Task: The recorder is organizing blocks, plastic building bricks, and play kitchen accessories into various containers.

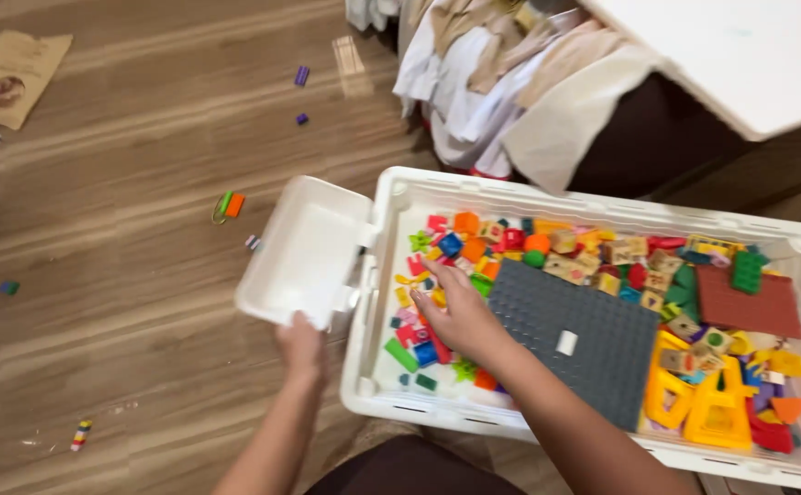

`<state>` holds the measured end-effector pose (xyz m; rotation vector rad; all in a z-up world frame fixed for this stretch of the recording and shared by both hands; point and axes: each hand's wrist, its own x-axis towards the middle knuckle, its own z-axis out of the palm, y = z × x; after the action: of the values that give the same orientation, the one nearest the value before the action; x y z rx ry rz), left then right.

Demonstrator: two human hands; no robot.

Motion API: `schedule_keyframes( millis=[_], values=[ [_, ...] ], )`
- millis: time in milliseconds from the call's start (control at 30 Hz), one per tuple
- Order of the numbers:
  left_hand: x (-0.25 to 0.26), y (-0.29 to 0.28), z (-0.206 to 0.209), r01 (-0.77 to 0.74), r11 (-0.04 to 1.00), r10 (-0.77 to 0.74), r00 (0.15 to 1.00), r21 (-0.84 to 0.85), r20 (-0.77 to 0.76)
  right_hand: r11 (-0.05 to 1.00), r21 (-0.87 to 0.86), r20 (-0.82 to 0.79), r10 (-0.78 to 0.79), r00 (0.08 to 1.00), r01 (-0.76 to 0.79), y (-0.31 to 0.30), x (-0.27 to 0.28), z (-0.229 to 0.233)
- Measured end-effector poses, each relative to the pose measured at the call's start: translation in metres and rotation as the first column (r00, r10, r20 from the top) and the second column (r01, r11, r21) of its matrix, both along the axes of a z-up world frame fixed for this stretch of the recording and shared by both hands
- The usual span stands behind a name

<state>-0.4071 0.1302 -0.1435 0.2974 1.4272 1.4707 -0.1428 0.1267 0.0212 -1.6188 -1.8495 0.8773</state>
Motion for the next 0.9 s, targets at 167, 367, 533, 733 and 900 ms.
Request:
schedule_keyframes(
  millis=[167, 367, 533, 733, 900],
  values=[
    [0.044, -0.007, 0.053, -0.054, 0.997, 0.055, 0.998, 0.048, -0.020, 0.994, -0.105, -0.031, -0.030, 0.999, 0.026, 0.039, -0.052, -0.024],
    [0.050, -0.026, 0.052, -0.045, 0.996, 0.047, 0.999, -0.078, 0.026, 0.998, -0.057, 0.019, 0.017, 1.000, -0.016, 0.062, -0.069, -0.040],
    [0.046, -0.024, 0.042, 0.090, 0.969, -0.084, 0.996, -0.228, 0.038, 0.997, 0.047, 0.059, 0.063, 0.996, -0.066, 0.074, -0.068, -0.069],
    [0.014, -0.032, 0.073, 0.386, 0.861, -0.230, 0.877, -0.332, 0.423, 0.986, -0.158, 0.223, 0.087, 0.971, -0.052, 0.067, -0.045, -0.053],
    [-0.024, -0.057, 0.058, 0.128, 0.896, -0.297, 0.884, -0.424, -0.361, 0.984, -0.135, 0.457, -0.045, 0.888, 0.119, 0.013, 0.039, -0.040]
  ],
)
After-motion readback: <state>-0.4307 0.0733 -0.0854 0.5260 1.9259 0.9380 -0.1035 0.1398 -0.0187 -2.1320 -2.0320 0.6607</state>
